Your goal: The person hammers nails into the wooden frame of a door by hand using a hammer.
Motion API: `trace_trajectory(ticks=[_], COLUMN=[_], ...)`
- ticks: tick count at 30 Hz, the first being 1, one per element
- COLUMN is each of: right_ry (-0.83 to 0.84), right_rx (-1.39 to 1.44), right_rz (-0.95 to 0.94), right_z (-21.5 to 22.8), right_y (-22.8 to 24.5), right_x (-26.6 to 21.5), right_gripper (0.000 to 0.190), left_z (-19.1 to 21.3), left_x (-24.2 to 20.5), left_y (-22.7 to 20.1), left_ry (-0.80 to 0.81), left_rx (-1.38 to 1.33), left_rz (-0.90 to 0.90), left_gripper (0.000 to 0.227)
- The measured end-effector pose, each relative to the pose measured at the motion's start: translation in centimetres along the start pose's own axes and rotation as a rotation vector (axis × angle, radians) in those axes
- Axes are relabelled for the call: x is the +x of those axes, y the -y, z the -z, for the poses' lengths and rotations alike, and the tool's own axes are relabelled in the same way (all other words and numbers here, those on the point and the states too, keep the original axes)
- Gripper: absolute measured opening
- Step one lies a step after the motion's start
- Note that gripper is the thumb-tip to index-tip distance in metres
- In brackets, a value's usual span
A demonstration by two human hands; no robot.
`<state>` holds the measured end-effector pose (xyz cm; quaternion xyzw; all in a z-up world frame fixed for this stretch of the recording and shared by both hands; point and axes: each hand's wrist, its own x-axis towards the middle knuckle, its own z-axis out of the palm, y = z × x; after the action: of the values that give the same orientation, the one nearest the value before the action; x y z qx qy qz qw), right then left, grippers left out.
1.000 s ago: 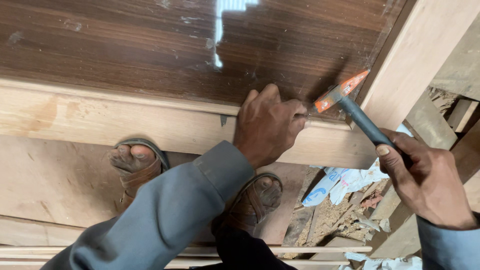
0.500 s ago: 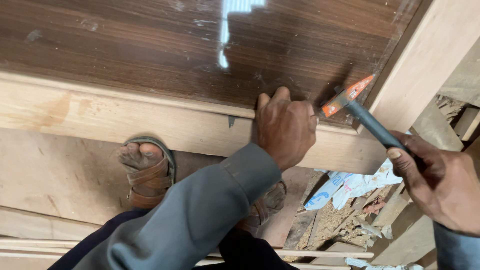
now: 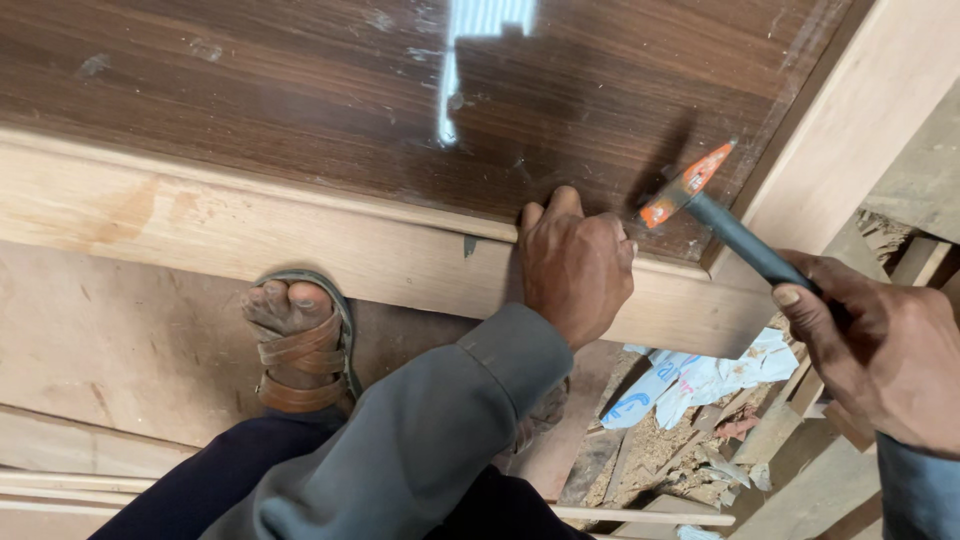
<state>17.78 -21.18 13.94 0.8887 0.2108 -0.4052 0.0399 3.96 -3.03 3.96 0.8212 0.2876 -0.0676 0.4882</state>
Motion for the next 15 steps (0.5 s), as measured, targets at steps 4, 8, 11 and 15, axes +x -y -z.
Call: trace_trajectory(ticks=[4, 8, 11, 15], right_ry=[-0.018, 0.017, 0.017, -0.076], right_rx=[0.028, -0.009, -0.026, 0.184], right_rz=[0.01, 0.007, -0.051, 0.026], right_z=[0.2, 0.8, 0.3, -1.1], right_y=[0.9, 1.3, 1.4, -0.1], right_x=[-0.2, 0.1, -0.3, -1.1], right_gripper=[0.04, 0.039, 0.038, 0.039], left_z=[-0.1, 0.1, 0.3, 0.5], left_x=[-0.3, -0.4, -0.2, 0.7], left_y=[-0.2, -0.5, -0.3, 0.4], left_ry=[-0.025, -0.078, 0.009, 0.069], left_rx=[0.07, 0.02, -0.024, -0.014], left_rz=[-0.006, -0.02, 0.013, 0.098], left_gripper=[0.017, 0.012, 0.01, 0.009])
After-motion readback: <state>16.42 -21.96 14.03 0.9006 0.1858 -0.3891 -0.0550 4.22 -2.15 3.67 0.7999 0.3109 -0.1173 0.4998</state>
